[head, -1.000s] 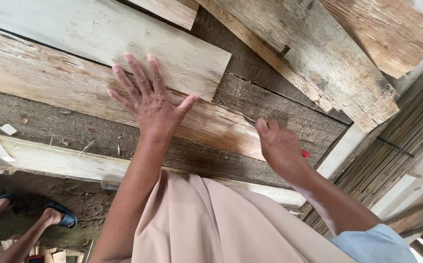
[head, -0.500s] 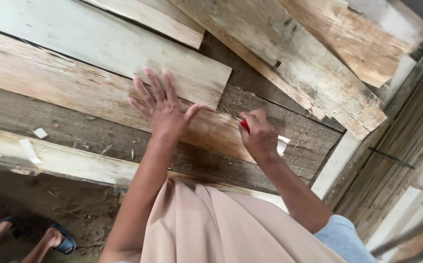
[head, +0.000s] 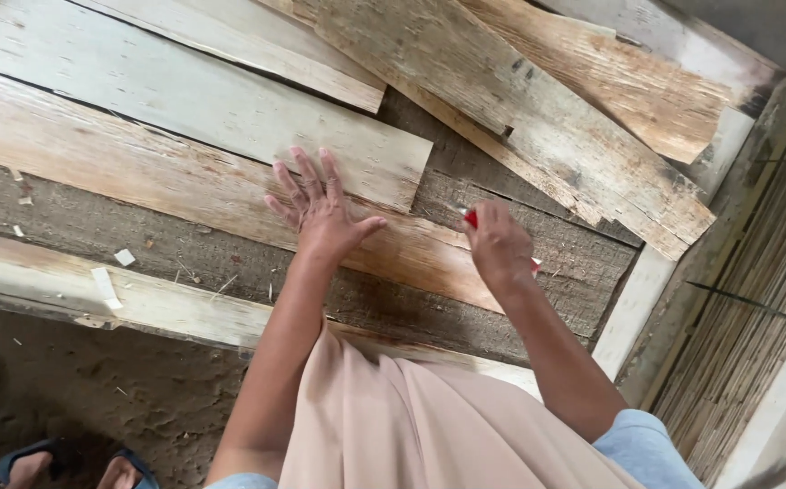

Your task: Trimming and scoring thin wood strips using a utility knife in a workshop environment

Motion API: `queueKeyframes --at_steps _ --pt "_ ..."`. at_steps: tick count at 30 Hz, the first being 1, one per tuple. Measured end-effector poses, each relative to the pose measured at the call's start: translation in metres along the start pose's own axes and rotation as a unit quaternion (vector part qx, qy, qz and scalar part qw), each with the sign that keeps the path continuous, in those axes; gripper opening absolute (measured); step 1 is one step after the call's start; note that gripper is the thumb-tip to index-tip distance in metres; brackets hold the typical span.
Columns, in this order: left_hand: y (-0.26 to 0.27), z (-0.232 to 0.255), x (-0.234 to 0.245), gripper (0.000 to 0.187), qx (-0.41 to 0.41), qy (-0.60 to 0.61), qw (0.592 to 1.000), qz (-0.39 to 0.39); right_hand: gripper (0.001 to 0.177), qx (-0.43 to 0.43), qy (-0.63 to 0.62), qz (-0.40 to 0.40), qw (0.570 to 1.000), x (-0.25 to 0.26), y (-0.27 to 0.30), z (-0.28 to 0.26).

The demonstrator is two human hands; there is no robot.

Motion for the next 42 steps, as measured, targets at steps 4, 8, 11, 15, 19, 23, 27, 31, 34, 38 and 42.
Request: queueKeyframes --at_steps 4,8,11,15,19,23,27,31,34,38,42 --pt "-0.001 -0.005 -0.004 0.137 -0.002 0.009 1.000 -0.002 0.052 -0.056 -0.144 -0.114 0.981 0.027 -0.002 -0.028" --pt "-0.003 -0.008 -0.002 0.130 -0.010 0.021 1.000 -0.007 0.032 0.076 -0.081 -0.121 0.986 0.020 -0.024 -0.096" --pt "-0.006 -0.010 -0.003 0.130 -0.004 0.043 0.999 -0.013 0.025 0.143 -0.029 -0.091 0.985 0.036 -0.038 -0.142" --pt "-0.014 -0.017 -0.014 0.130 -0.023 0.068 0.997 -0.002 0.018 0.184 0.005 -0.041 0.982 0.031 -0.053 -0.169" --pt "-0.022 -0.026 -0.025 0.127 -0.030 0.079 0.996 0.015 0.018 0.186 0.024 -0.026 0.982 0.032 -0.063 -0.185" --pt "-0.020 -0.027 -0.026 0.134 -0.038 0.096 0.994 0.036 0.017 0.196 0.004 -0.030 0.980 0.030 -0.069 -0.190" --pt "-0.027 -0.033 -0.038 0.134 -0.045 0.104 0.992 0.061 0.017 0.203 0.021 -0.052 0.977 0.048 -0.065 -0.199" --pt "-0.027 -0.031 -0.036 0.134 -0.043 0.098 0.992 0.065 0.019 0.200 0.027 -0.078 0.976 0.059 -0.061 -0.196" --pt "-0.025 -0.028 -0.031 0.129 -0.041 0.109 0.991 0.062 0.021 0.191 0.034 -0.111 0.975 0.074 -0.053 -0.194" --pt "-0.018 -0.024 -0.023 0.133 -0.029 0.110 0.993 0.040 0.022 0.179 0.048 -0.120 0.975 0.077 -0.040 -0.175" --pt "-0.011 -0.019 -0.013 0.136 -0.021 0.090 0.995 0.025 0.023 0.146 0.045 -0.152 0.976 0.067 -0.022 -0.141"
Point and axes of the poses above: each hand's wrist, its own y-axis away from the middle knuckle, its own x-axis out of the back of the hand, z = x × y, the point moved 7 cm from there along -y, towards the middle knuckle, and after that the axes turned 11 degrees about x, right-handed, at the moved point
